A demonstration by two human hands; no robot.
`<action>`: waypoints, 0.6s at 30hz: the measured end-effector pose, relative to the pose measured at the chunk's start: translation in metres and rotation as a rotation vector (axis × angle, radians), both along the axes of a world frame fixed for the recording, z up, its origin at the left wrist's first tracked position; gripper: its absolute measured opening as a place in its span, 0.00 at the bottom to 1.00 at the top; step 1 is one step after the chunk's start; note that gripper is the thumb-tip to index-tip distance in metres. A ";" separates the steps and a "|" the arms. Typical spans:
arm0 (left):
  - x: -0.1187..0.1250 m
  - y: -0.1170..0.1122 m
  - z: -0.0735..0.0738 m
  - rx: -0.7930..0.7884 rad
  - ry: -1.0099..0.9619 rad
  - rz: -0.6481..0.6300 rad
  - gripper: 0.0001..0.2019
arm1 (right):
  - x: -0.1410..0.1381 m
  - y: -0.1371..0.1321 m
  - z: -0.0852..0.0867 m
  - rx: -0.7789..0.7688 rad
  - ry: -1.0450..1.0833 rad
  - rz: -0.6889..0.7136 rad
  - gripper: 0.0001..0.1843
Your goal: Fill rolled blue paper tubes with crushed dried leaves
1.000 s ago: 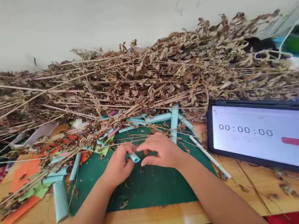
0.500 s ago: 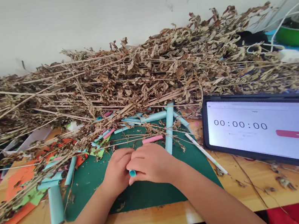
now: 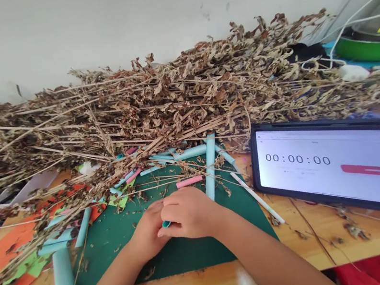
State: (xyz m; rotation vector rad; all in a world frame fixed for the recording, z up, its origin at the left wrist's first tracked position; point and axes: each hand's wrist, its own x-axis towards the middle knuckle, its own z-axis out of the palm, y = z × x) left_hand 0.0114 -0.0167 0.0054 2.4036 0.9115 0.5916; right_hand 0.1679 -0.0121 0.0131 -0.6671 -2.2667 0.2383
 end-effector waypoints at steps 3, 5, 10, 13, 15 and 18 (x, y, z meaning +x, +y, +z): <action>-0.005 0.001 0.010 -0.117 -0.035 -0.006 0.20 | 0.002 0.000 0.002 -0.053 -0.004 0.015 0.19; -0.009 0.002 0.014 -0.179 -0.025 0.024 0.19 | 0.005 0.002 0.004 -0.030 -0.033 -0.013 0.19; -0.011 0.005 0.012 -0.268 -0.002 0.086 0.10 | 0.024 0.014 0.006 -0.094 -0.087 -0.430 0.21; -0.010 0.006 0.007 -0.272 0.003 0.085 0.08 | 0.036 0.024 0.003 -0.199 -0.223 -0.778 0.15; -0.009 0.007 0.006 -0.247 0.006 0.091 0.08 | 0.041 0.028 -0.001 -0.243 -0.326 -0.865 0.10; -0.007 0.008 0.006 -0.195 -0.013 0.120 0.07 | 0.042 0.031 -0.006 -0.271 -0.392 -0.835 0.06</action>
